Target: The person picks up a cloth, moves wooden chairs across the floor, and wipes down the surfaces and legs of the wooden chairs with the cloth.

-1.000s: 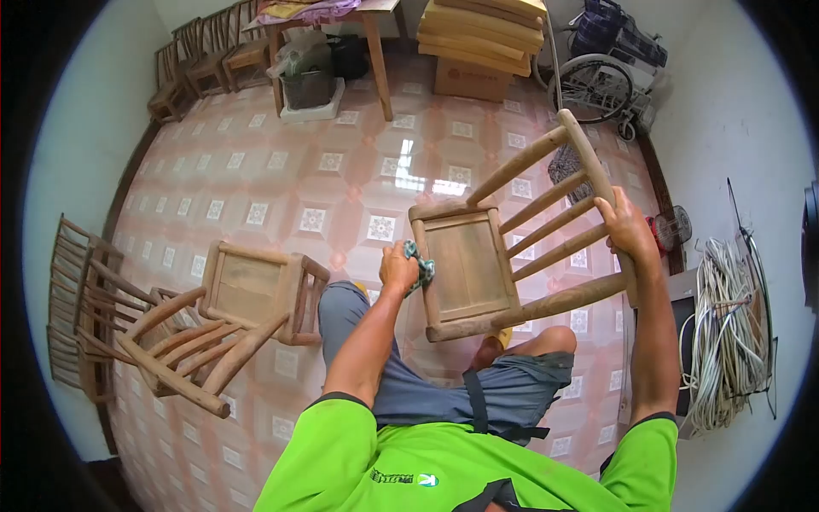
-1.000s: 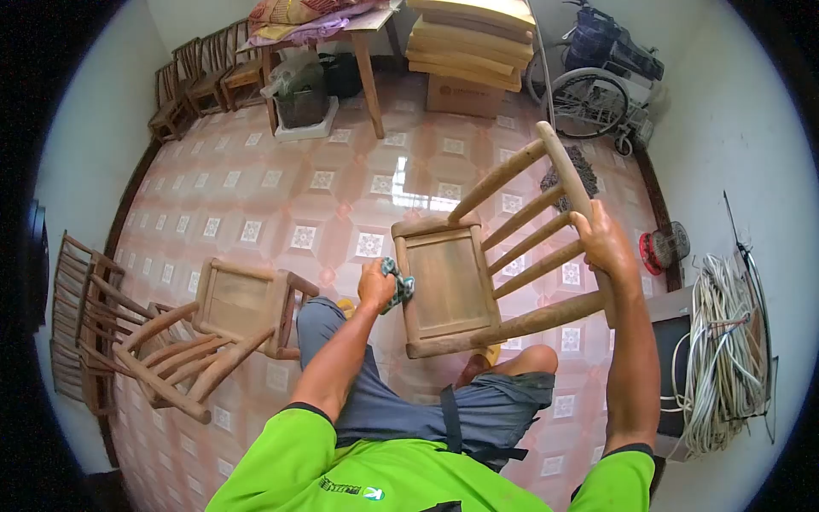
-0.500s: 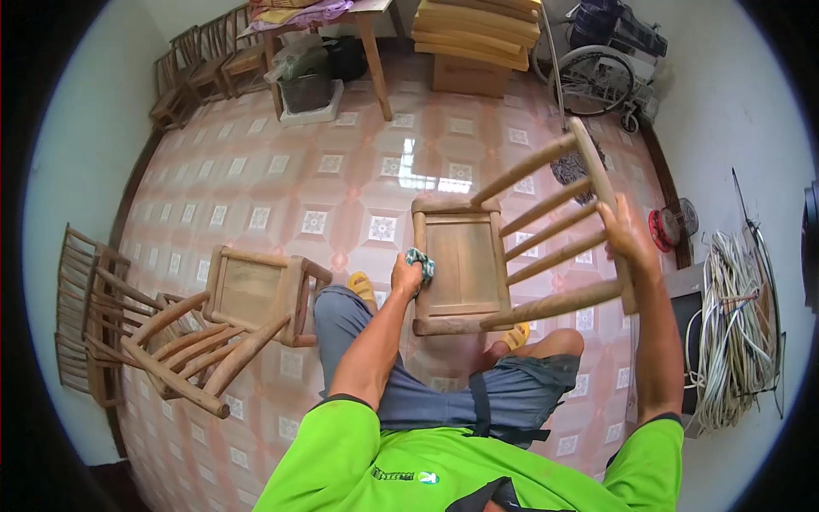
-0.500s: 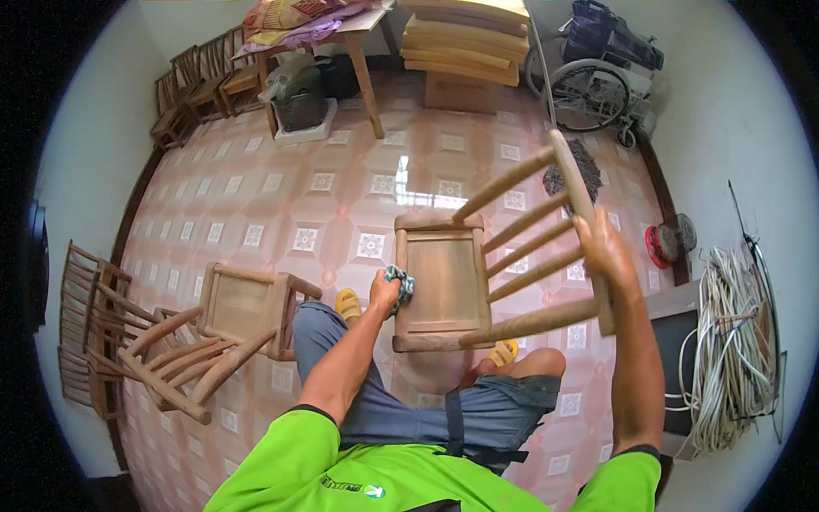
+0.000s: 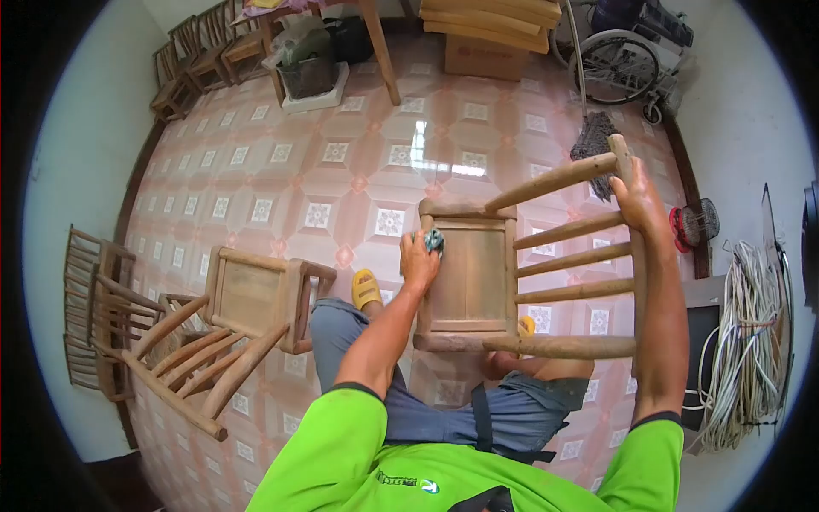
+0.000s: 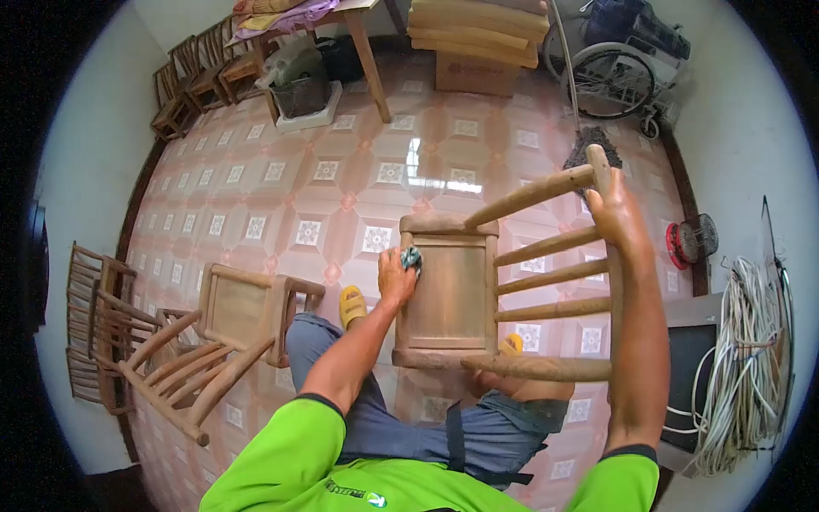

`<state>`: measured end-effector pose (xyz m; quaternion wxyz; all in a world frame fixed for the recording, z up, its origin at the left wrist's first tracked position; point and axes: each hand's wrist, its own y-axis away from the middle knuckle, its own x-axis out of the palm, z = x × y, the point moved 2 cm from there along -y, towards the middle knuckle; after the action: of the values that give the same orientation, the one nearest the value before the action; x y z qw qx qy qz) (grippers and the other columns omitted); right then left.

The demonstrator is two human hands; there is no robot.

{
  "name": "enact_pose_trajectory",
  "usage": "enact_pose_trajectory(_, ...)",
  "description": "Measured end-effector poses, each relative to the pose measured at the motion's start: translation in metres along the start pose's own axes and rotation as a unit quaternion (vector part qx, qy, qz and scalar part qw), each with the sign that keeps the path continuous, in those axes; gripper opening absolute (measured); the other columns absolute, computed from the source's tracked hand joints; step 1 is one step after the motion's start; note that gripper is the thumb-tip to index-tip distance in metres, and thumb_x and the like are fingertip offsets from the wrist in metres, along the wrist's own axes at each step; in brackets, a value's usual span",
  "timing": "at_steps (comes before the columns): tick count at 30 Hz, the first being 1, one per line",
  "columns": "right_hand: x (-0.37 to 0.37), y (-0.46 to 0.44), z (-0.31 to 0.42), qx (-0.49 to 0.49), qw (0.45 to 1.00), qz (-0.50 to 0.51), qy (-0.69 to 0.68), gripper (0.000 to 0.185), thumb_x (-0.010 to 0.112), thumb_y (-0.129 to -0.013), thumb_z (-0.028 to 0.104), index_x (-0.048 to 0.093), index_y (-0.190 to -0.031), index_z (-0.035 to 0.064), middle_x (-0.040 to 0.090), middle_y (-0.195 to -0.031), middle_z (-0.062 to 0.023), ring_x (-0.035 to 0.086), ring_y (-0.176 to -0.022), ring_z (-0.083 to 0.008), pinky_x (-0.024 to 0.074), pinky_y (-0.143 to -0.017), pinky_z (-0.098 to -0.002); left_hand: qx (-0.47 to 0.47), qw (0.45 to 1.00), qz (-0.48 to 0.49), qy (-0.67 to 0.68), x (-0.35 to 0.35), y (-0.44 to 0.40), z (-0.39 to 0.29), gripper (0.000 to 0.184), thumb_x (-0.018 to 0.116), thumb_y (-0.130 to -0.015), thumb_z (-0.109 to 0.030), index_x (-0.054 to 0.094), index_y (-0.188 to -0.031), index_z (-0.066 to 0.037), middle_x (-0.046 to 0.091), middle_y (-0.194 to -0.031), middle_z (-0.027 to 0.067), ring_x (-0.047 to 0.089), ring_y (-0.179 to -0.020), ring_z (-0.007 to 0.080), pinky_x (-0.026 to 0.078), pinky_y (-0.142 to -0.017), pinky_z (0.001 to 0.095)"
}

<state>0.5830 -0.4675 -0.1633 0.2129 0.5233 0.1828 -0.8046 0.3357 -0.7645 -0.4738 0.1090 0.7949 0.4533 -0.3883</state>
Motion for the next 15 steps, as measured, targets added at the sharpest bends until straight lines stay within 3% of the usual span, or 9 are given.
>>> enact_pose_trajectory(3,0.005,0.0,-0.016,-0.039,0.998,-0.028,-0.032,0.057,0.065,-0.095,0.024,0.043,-0.142,-0.0002,0.062,-0.121,-0.0359,0.06,-0.118,-0.049,0.0473,-0.1,-0.0483,0.005,1.0,0.002,-0.009,0.007,-0.056,-0.014,0.042,0.07,-0.079,-0.008,0.057,-0.119,-0.01,0.052,-0.118,0.0189,0.053,-0.114,0.0421,0.047,-0.095,0.0519)
enact_pose_trajectory(5,0.002,0.004,-0.008,-0.001,0.999,-0.02,-0.029,0.056,0.065,-0.095,0.024,0.043,-0.141,-0.0006,0.063,-0.121,-0.0356,0.061,-0.117,-0.0483,0.0471,-0.1,-0.0483,0.009,0.997,0.055,-0.052,0.008,-0.07,-0.024,0.041,0.071,-0.079,-0.008,0.057,-0.118,-0.01,0.051,-0.119,0.0187,0.054,-0.112,0.0407,0.05,-0.091,0.0518)
enact_pose_trajectory(7,0.005,0.002,-0.011,-0.062,0.996,-0.05,-0.042,0.052,0.064,-0.094,0.023,0.044,-0.136,0.0004,0.065,-0.115,-0.037,0.063,-0.109,-0.0522,0.0491,-0.093,-0.0544,0.023,0.994,0.061,-0.082,-0.002,-0.061,-0.029,0.036,0.069,-0.08,-0.006,0.058,-0.114,-0.009,0.053,-0.116,0.0185,0.057,-0.109,0.0399,0.052,-0.087,0.0515)
enact_pose_trajectory(10,0.002,0.006,-0.004,-0.05,0.997,-0.055,-0.02,0.048,0.064,-0.094,0.025,0.046,-0.132,-0.0003,0.066,-0.11,-0.0368,0.064,-0.105,-0.0522,0.0491,-0.091,-0.0552,0.165,0.976,0.071,-0.123,-0.008,-0.02,-0.029,0.031,0.064,-0.076,0.0,0.06,-0.105,-0.01,0.058,-0.104,0.0166,0.063,-0.095,0.0401,0.054,-0.077,0.0523)
enact_pose_trajectory(12,-0.002,0.008,-0.001,-0.049,0.997,-0.06,-0.001,0.046,0.063,-0.094,0.025,0.046,-0.129,0.0001,0.066,-0.108,-0.0366,0.065,-0.103,-0.0524,0.0492,-0.09,-0.0561,0.142,0.96,0.184,-0.159,-0.016,0.017,-0.024,0.03,0.066,-0.076,-0.002,0.06,-0.104,-0.01,0.058,-0.104,0.0184,0.064,-0.092,0.0414,0.053,-0.076,0.0543)
enact_pose_trajectory(13,-0.004,0.008,0.002,-0.024,0.999,-0.039,0.006,0.05,0.063,-0.095,0.025,0.047,-0.133,-0.002,0.065,-0.114,-0.0356,0.063,-0.109,-0.0503,0.0485,-0.094,-0.0529,0.134,0.948,0.247,-0.151,-0.027,0.035,-0.027,0.03,0.068,-0.075,-0.004,0.06,-0.104,-0.009,0.059,-0.102,0.0196,0.066,-0.091,0.0426,0.054,-0.075,0.0563)
enact_pose_trajectory(15,-0.005,0.007,0.002,0.001,1.0,-0.02,0.007,0.053,0.063,-0.095,0.025,0.048,-0.136,-0.0041,0.063,-0.121,-0.0346,0.062,-0.115,-0.0481,0.0478,-0.098,-0.0497,0.145,0.89,0.386,-0.196,-0.039,0.059,-0.03,0.033,0.072,-0.073,-0.008,0.061,-0.104,-0.009,0.06,-0.103,0.0207,0.067,-0.095,0.0442,0.056,-0.078,0.0558)
